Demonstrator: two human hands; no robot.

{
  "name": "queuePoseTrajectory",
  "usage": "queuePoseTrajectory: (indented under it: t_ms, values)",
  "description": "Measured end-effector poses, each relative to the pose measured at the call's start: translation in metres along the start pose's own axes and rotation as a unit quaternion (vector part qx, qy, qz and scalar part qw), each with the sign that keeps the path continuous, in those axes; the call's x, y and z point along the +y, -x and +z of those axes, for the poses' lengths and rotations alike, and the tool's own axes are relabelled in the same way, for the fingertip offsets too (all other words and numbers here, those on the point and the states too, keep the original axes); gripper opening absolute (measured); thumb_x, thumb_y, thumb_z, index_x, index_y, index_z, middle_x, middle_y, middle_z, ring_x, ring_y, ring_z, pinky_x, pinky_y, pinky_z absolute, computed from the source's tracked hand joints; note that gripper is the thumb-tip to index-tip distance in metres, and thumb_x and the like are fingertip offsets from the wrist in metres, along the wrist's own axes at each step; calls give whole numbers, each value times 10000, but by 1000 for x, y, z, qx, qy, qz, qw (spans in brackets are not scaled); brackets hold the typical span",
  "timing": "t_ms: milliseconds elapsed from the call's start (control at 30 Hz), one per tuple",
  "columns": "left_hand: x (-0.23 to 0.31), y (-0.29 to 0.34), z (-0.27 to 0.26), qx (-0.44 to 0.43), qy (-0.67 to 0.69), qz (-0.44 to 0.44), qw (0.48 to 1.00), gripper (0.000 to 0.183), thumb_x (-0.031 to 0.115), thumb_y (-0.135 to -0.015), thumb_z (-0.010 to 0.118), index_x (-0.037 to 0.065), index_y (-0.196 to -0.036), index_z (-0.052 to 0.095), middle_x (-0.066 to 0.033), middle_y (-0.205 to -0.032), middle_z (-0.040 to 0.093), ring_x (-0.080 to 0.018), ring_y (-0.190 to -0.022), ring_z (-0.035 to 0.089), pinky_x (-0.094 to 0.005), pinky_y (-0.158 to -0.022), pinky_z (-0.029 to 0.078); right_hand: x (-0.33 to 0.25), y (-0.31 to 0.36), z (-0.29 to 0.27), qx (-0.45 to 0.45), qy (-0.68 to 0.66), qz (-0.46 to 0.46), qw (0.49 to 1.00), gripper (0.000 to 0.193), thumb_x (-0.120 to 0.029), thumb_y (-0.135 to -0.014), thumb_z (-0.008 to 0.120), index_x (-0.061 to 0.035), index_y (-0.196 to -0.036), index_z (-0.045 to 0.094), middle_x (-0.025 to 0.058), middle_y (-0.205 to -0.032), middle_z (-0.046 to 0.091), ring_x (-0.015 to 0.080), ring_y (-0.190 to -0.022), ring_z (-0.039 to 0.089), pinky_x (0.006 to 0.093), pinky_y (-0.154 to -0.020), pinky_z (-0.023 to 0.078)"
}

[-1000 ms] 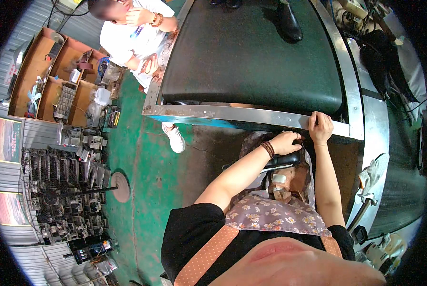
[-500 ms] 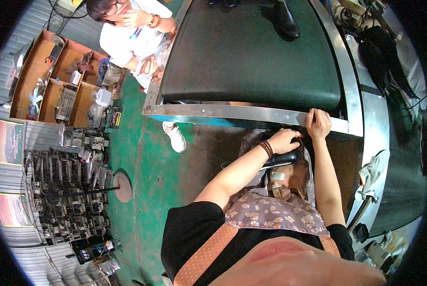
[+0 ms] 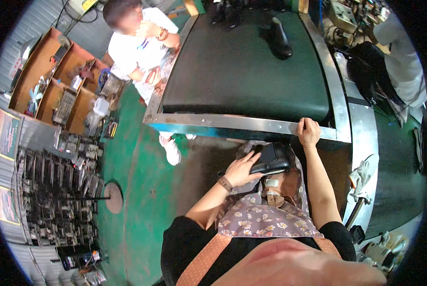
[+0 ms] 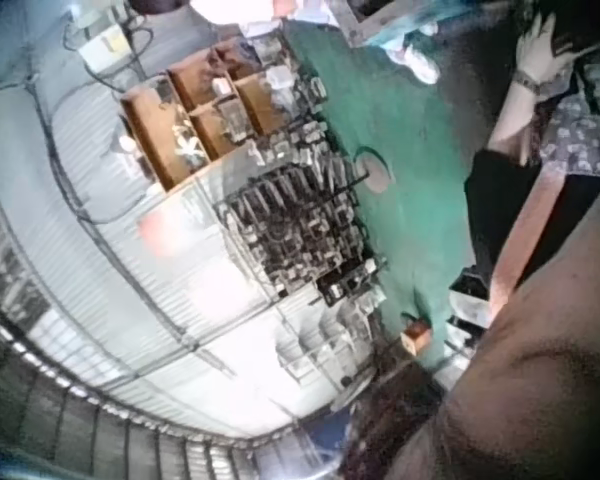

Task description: The person uses a hammer to repeatedly strike the surface of black boots placed on a conveyor belt. They handle the boots one at a time, picking them up, striking them with the hammer, and placing them back on the belt.

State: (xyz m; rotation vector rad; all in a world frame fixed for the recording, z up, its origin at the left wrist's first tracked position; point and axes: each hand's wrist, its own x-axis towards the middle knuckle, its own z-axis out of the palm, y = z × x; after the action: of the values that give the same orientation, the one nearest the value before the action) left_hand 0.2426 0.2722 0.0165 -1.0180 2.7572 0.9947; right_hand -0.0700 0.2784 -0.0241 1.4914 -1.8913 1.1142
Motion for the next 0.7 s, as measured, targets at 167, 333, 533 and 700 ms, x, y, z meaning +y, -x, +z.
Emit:
queuePoseTrajectory:
  t_ms: [167, 333, 533, 700]
  values:
    - [-44, 34, 17, 93, 93, -28, 991, 760, 571, -721, 723, 86, -1289, 581, -149, -1245, 621, -289, -1140, 600, -362, -955, 475, -13, -8, -10, -117, -76, 201, 969, 194, -228, -869, 611, -47, -816, 656, 153, -794, 657, 357, -761, 632, 437, -709, 493]
    - [-87, 42, 46, 199, 215, 13, 956, 520, 401, -751, 787, 49, -1122, 690, -140, -1022, 711, -260, -976, 680, -350, -853, 512, -33, 17, -30, -75, -210, 178, 959, 83, -95, -870, 642, -25, -913, 657, 110, -830, 656, 237, -759, 647, 335, -697, 501]
    - [-117, 33, 97, 274, 609, -76, 740, 578, 461, -991, 458, -64, -1011, 698, -129, -955, 707, -211, -830, 661, -330, -811, 488, -99, 55, -61, -242, -261, 72, 932, 151, -200, -829, 684, -63, -891, 675, 99, -940, 656, 294, -938, 615, 392, -845, 475]
    - [-103, 25, 105, 228, 833, -46, 502, 610, 499, -982, 428, -56, -1070, 663, -214, -1078, 679, -330, -1041, 629, -438, -970, 458, -110, 72, -58, -217, -173, 14, 961, 114, -191, -813, 675, -80, -837, 680, 53, -943, 675, 253, -950, 621, 408, -853, 457]
